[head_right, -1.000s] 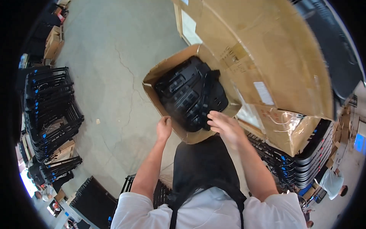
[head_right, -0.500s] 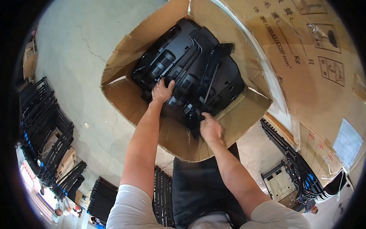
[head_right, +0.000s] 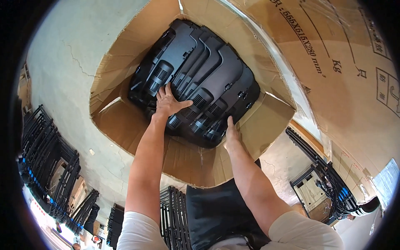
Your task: Assemble and organize treadmill plastic covers and wiring components in a warehouse environment.
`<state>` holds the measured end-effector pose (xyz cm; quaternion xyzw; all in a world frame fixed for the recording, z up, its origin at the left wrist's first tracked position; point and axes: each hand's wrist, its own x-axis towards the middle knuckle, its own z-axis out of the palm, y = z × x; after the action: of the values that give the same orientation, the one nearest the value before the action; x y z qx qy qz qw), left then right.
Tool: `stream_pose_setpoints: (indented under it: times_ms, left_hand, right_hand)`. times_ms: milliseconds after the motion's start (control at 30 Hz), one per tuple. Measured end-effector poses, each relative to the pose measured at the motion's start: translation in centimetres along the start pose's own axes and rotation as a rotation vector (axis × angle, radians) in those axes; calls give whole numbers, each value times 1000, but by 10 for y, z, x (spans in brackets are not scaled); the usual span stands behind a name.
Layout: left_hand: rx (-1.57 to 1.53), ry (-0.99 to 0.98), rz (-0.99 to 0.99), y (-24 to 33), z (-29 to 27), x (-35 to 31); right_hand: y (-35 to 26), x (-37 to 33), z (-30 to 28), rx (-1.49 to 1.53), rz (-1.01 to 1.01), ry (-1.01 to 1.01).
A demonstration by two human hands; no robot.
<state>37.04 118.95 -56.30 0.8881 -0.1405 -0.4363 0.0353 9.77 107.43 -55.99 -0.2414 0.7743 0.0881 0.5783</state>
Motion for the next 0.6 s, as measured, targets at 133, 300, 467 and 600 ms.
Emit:
stream_pose_setpoints:
  times_ms: [133,300,467,600]
  left_hand:
    - [6,-118,-19,16,-5,0]
    - [-20,-228,-92,9,-12,19]
    - [-168,-233,-1,-7,-17,24]
    - [-276,-236,29,-1,-29,15]
  right_hand:
    - [-20,21,1,290,111,-86]
    - [-15,51,-13,116,113,-88]
    - [-8,30,-19,240,1,-248]
    - [-15,5,-11,28,-161,-218]
